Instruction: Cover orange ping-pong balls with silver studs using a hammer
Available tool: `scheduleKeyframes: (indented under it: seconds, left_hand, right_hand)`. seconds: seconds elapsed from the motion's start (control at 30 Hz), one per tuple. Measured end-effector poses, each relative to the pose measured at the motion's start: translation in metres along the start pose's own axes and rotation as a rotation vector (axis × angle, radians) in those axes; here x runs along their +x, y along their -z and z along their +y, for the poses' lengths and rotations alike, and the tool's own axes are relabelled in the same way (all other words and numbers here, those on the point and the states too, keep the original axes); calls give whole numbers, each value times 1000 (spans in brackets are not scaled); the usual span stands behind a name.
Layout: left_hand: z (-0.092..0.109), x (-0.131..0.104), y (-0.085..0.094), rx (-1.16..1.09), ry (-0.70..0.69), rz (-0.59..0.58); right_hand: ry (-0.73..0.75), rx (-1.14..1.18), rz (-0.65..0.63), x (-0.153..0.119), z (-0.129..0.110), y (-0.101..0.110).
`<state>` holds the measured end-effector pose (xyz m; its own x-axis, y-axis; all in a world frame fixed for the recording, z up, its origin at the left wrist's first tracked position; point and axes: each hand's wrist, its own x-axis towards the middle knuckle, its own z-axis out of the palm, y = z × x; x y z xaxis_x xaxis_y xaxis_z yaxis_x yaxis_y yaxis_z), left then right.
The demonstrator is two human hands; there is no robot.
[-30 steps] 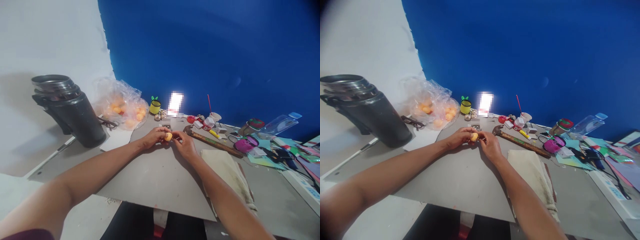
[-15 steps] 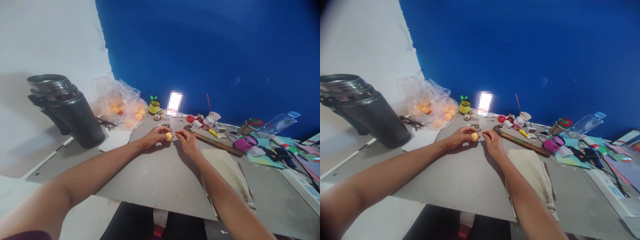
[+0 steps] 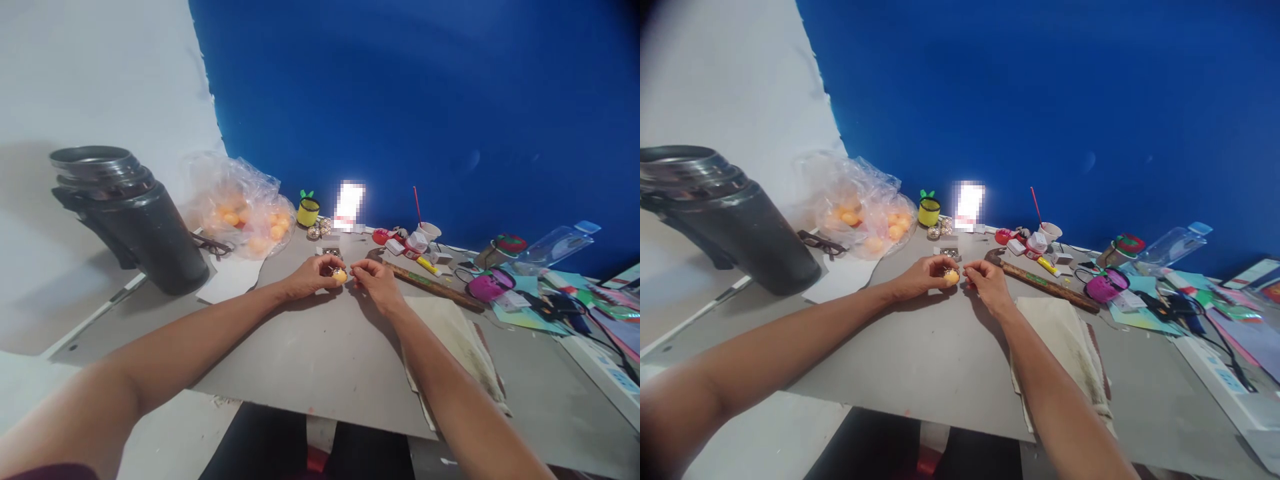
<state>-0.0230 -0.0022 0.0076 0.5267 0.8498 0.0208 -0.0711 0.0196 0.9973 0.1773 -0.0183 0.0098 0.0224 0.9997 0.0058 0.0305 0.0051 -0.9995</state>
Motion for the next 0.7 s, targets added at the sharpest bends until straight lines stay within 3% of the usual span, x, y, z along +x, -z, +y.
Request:
scheduleKeyframes:
  seconds: [0.17, 0.53, 0.7]
  left_hand:
    - [-5, 2, 0, 36, 1, 41]
    - [-6, -2, -5, 386, -203, 31]
    - [-6, -2, -5, 462, -194, 137]
  right_hand:
    - [-35, -16, -4, -2, -2, -2]
    - [-1, -66, -43, -5, -6, -1]
    - [0, -65, -49, -4, -3, -1]
